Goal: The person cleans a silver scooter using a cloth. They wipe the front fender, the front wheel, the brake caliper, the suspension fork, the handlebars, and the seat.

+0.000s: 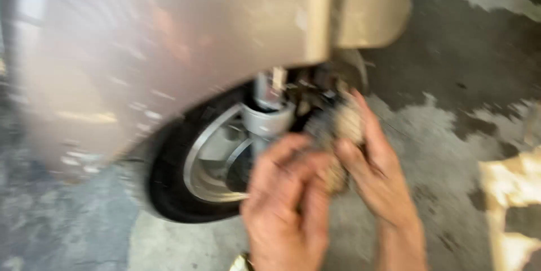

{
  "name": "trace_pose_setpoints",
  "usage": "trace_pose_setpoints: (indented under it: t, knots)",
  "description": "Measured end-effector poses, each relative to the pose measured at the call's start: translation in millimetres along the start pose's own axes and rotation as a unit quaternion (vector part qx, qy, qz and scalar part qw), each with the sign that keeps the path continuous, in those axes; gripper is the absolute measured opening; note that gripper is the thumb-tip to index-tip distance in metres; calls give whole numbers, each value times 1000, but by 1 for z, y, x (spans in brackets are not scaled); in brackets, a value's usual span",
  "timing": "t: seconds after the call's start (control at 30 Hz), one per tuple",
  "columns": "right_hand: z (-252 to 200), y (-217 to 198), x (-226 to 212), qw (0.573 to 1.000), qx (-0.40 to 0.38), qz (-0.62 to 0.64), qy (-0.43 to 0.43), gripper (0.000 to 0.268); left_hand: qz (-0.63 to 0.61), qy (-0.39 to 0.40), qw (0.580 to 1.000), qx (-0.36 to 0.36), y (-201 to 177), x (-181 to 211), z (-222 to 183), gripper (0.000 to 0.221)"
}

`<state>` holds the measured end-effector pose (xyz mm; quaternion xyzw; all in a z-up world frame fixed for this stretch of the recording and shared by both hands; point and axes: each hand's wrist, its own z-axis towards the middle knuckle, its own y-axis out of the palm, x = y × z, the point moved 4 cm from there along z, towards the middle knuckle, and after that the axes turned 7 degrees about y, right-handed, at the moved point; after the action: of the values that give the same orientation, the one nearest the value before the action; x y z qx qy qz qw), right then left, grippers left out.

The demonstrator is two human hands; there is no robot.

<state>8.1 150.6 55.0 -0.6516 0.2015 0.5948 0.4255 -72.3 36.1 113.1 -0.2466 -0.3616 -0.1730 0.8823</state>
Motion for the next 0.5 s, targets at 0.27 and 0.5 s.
trace_pose_setpoints:
  t: [0.27, 0.5]
  knots:
    - [27, 13, 16, 993, 73, 11, -87, 19, -36, 23, 999, -34, 19, -6, -6, 17]
    - [22, 13, 45, 921, 121, 370, -15, 17, -57, 21, 997, -36, 33, 3, -21, 19]
